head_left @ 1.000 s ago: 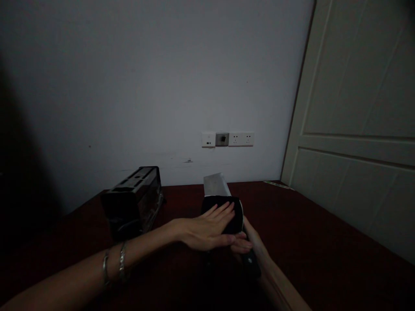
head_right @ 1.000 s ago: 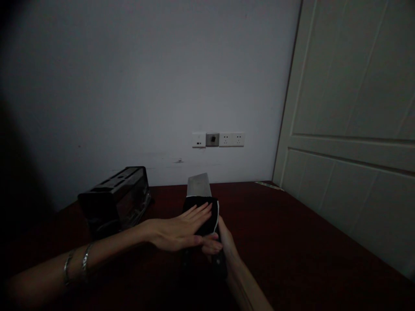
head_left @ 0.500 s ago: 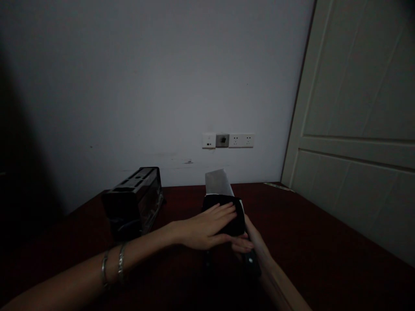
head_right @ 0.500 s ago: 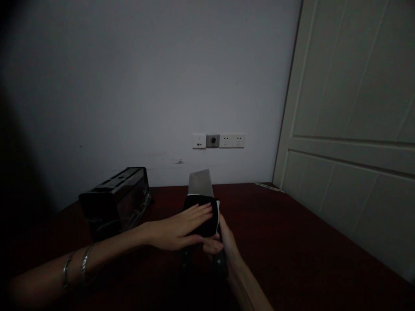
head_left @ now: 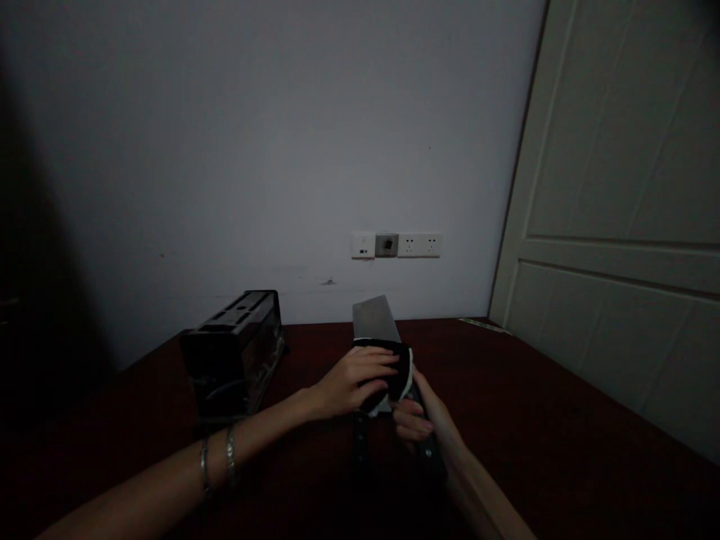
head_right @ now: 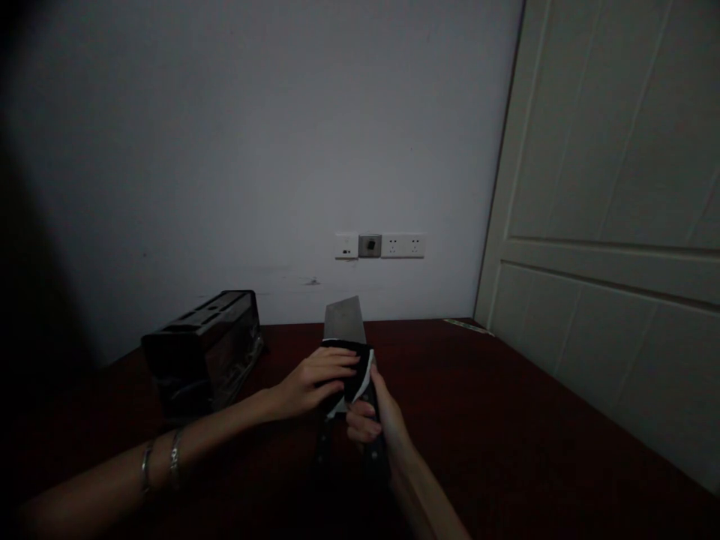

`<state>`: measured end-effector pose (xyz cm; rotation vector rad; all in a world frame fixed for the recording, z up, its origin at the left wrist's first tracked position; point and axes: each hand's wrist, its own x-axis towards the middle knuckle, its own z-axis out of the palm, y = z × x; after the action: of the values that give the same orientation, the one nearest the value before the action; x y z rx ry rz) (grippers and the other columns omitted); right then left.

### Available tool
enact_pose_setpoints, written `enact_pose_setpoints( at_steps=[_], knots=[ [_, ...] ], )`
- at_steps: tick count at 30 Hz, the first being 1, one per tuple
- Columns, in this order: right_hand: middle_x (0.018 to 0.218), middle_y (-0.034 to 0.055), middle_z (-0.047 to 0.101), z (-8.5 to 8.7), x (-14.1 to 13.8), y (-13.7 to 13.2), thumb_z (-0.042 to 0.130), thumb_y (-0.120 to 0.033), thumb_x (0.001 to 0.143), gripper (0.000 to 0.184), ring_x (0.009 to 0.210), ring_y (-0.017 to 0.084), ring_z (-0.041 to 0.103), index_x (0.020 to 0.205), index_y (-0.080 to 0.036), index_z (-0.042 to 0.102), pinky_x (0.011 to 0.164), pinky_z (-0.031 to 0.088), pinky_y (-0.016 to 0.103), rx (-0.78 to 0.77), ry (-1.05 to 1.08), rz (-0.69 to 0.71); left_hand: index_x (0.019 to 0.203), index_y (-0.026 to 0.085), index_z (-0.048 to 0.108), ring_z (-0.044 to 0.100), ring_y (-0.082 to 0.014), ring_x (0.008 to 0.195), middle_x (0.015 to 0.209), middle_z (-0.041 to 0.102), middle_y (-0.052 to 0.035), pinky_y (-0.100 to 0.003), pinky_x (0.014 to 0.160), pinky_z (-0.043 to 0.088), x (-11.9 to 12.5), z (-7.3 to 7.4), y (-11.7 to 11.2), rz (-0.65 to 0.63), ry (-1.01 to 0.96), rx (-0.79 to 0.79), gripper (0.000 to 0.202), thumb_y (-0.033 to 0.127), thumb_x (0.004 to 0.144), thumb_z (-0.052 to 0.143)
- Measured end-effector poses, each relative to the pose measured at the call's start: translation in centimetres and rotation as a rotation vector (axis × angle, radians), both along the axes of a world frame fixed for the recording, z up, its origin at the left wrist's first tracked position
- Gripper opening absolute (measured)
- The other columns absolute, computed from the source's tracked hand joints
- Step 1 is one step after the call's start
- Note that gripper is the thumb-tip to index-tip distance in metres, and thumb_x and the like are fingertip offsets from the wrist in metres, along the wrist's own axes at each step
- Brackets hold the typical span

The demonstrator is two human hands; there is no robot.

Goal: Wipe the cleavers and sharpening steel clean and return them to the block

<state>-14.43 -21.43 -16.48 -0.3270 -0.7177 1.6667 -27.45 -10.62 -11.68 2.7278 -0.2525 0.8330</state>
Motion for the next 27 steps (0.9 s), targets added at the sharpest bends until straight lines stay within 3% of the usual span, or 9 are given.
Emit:
enact_pose_setpoints(
  at_steps=[5,11,16,20,24,27],
  knots=[
    [0.035,-0.0121,0.033,0.0,-0.3,0.1,0.065,-0.049,0.069,0.040,0.024,-0.002,0.014,0.058,-0.013,0.051,0.024,0.017,0.010,-0.019,0.091,-0.019,0.099,0.015,0.062,0.051,-0.0186,0.110,0.113,0.061,-0.0084,-0.036,0.097,0.038,-0.1,-0.3,-0.5,0.082,-0.119,-0.148,0.022,0.021,0.085,0.046],
    [0.035,-0.0114,0.033,0.2,-0.4,0.0,0.062,-0.053,0.070,0.042,0.024,-0.001,0.017,0.058,-0.014,0.050,0.025,0.017,0.012,-0.063,0.032,-0.079,0.094,0.015,0.061,0.059,-0.0180,0.089,0.094,0.066,-0.0048,-0.030,0.083,0.044,-1.8,1.0,1.6,0.503,-0.357,-0.459,0.023,0.029,0.083,0.047],
    [0.034,-0.0114,0.033,0.5,-0.6,-0.1,0.060,-0.058,0.068,0.046,0.023,0.000,0.018,0.056,-0.016,0.047,0.025,0.016,0.013,-0.095,-0.020,-0.146,0.085,0.014,0.062,0.060,-0.0181,0.078,0.081,0.066,-0.0032,-0.026,0.071,0.046,-4.3,2.2,4.2,0.660,-0.375,-0.533,0.027,0.037,0.080,0.048],
    [0.034,-0.0110,0.035,0.9,-0.8,-0.2,0.063,-0.057,0.065,0.045,0.023,0.000,0.021,0.056,-0.015,0.048,0.025,0.015,0.013,-0.099,-0.030,-0.207,0.091,0.015,0.062,0.061,-0.0185,0.083,0.089,0.067,-0.0053,-0.026,0.075,0.043,-5.7,1.4,4.5,0.701,-0.205,-0.385,0.029,0.035,0.083,0.043],
    [0.033,-0.0110,0.033,1.1,-1.0,-0.3,0.059,-0.060,0.067,0.048,0.023,0.000,0.021,0.054,-0.016,0.046,0.025,0.014,0.013,-0.120,-0.060,-0.256,0.093,0.018,0.064,0.061,-0.0174,0.081,0.088,0.067,-0.0045,-0.024,0.073,0.042,-5.9,-1.3,2.9,0.622,0.224,-0.192,0.027,0.031,0.084,0.042],
    [0.032,-0.0110,0.033,1.1,-1.3,-0.2,0.055,-0.063,0.069,0.050,0.022,0.000,0.021,0.055,-0.016,0.046,0.025,0.014,0.014,-0.155,-0.103,-0.332,0.094,0.020,0.065,0.061,-0.0163,0.077,0.088,0.068,-0.0029,-0.023,0.069,0.042,-5.7,-3.4,1.5,0.491,0.475,-0.160,0.025,0.031,0.081,0.047]
  ],
)
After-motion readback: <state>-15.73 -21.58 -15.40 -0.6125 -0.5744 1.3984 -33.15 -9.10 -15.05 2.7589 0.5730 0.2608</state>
